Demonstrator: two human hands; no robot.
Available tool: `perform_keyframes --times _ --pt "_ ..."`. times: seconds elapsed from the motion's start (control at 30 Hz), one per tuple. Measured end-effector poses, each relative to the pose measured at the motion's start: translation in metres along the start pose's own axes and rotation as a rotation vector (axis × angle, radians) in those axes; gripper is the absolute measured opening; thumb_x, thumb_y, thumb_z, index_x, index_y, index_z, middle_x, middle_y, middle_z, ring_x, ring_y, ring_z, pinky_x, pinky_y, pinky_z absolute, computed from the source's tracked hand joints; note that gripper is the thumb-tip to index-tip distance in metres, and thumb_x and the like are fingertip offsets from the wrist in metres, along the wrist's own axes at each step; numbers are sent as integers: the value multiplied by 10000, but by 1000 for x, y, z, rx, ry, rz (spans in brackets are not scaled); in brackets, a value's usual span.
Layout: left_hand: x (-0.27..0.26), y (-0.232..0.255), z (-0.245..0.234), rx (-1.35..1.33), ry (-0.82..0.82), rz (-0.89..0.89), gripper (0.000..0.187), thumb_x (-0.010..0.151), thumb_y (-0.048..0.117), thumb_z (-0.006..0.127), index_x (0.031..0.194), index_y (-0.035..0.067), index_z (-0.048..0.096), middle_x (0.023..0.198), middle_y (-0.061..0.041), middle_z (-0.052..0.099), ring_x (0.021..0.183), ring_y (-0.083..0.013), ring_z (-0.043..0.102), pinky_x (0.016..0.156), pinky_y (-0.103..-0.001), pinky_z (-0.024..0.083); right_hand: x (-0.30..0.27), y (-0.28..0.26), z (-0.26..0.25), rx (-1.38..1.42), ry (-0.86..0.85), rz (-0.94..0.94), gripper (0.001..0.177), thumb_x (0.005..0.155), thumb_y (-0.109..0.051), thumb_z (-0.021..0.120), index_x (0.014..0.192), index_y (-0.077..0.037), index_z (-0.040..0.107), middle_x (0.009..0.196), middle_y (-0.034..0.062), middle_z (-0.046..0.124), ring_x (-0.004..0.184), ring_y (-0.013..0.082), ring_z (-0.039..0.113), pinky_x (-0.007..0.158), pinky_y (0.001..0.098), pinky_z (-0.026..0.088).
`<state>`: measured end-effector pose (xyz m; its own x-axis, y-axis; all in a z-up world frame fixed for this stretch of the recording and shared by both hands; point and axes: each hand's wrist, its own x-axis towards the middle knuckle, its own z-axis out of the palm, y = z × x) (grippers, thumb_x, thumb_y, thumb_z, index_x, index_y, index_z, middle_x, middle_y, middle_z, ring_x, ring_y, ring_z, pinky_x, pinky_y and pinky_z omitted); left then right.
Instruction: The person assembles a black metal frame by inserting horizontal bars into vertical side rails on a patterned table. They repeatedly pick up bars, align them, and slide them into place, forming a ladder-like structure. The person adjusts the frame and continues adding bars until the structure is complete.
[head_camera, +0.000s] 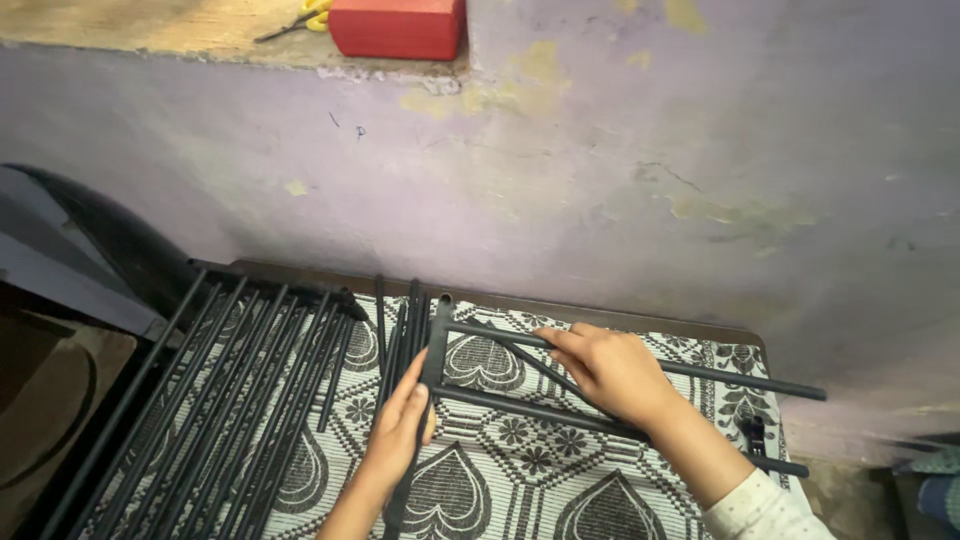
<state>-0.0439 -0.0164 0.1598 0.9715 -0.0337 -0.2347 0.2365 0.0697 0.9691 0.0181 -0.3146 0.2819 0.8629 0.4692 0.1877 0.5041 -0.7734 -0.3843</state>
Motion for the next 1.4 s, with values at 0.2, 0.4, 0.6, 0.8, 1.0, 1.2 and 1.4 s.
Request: perform_keyframes --times 0.2,0.4,0.6,0.8,1.0,1.2,1.4 --pt "14 -8 6 157 8 -47 553 1035 313 486 1572 198 423 529 22 441 440 -79 425 448 -253 385 5 -5 3 -173 -24 -7 290 942 -279 612 1207 -213 709 911 89 739 706 338 702 626 470 554" --pt "10 -34 12 43 21 -56 562 1019 315 489 1557 164 433 553 33 501 447 -80 475 443 -256 416 14 -3 3 -29 -35 -65 236 945 -261 627 1129 -169 742 936 94 749 808 335 711 700 483 548" --pt "19 -27 -4 -48 174 -29 557 1043 338 450 1565 147 403 529 4 496 437 -85 455 429 -253 391 -3 -22 22 -78 478 -377 265 875 -104 654 1135 -60 680 993 97 704 899 293 652 772 439 475" --pt "16 -4 -28 -89 361 -63 535 1036 340 393 1550 195 423 510 -18 495 397 -108 442 384 -272 386 -45 -8 109 -64 -206 -209 369 836 -75 646 1204 -46 671 919 66 665 926 255 635 867 419 507" --pt "17 -7 -20 -133 338 -2 533 1054 357 394 1558 186 427 516 -9 484 402 -91 450 383 -254 391 -69 56 192 -189 -11 -4 468 807 -209 692 1231 -23 620 1051 121 654 988 333 621 789 458 473" --pt "25 -11 -23 -121 325 37 538 1055 379 416 1547 162 445 507 -22 488 400 -99 442 384 -256 377 -83 61 187 -90 -48 -96 434 868 -198 608 1302 -194 611 917 46 680 856 269 682 782 403 552" --pt "28 -10 -24 -174 334 -2 544 1030 390 405 1522 163 456 498 -16 479 383 -114 435 370 -272 377 -91 18 125 108 0 -98 451 938 -287 641 1383 -230 599 784 38 674 587 250 666 498 389 539"
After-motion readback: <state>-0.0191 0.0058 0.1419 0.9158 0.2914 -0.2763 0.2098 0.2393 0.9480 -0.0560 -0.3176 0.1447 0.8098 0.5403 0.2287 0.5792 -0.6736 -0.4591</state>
